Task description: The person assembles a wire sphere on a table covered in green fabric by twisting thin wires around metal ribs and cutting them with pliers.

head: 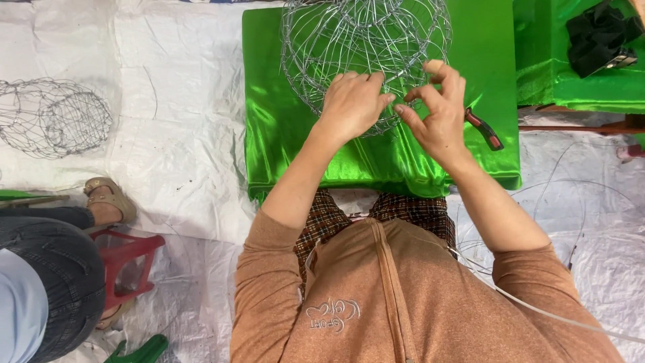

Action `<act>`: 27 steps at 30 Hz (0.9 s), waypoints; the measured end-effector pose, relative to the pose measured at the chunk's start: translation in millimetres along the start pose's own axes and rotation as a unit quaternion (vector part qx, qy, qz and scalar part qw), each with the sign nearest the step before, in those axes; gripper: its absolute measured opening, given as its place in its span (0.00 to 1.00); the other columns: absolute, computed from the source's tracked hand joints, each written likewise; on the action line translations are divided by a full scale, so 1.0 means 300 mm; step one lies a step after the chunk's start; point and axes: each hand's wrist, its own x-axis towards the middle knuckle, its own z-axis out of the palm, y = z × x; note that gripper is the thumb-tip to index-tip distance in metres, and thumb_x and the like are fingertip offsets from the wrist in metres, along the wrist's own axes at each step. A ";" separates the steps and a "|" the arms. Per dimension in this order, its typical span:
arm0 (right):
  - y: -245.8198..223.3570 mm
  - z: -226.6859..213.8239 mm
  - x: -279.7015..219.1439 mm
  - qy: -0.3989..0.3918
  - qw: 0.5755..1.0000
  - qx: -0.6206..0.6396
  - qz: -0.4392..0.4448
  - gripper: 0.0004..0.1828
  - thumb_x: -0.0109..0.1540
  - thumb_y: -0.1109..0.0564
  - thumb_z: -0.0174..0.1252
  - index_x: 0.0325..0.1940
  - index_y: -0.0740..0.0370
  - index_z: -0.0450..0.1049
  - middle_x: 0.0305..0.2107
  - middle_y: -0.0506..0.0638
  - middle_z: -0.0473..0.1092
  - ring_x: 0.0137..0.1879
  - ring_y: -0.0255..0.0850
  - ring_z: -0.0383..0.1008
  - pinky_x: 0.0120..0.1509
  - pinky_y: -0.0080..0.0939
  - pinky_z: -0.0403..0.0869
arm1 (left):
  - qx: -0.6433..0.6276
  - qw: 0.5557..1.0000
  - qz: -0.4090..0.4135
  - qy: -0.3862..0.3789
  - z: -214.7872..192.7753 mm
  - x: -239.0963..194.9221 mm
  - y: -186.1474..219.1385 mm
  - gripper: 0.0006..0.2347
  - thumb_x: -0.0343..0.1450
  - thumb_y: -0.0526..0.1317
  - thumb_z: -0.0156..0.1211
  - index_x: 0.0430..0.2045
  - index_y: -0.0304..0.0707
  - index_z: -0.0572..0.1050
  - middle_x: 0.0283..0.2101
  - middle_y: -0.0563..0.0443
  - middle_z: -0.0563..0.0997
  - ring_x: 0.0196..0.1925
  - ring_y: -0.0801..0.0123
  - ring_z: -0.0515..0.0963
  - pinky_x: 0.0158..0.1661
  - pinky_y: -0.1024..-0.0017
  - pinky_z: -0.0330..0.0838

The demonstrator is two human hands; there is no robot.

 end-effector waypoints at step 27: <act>0.172 0.163 -0.292 0.052 0.885 0.314 0.340 0.09 0.68 0.65 0.58 0.51 0.64 0.79 0.41 0.53 0.78 0.44 0.37 0.76 0.51 0.36 0.78 | -0.034 0.998 -0.033 -0.037 -0.163 0.085 -0.028 0.21 0.69 0.53 0.65 0.53 0.44 0.74 0.33 0.56 0.84 0.46 0.63 0.81 0.61 0.52 0.57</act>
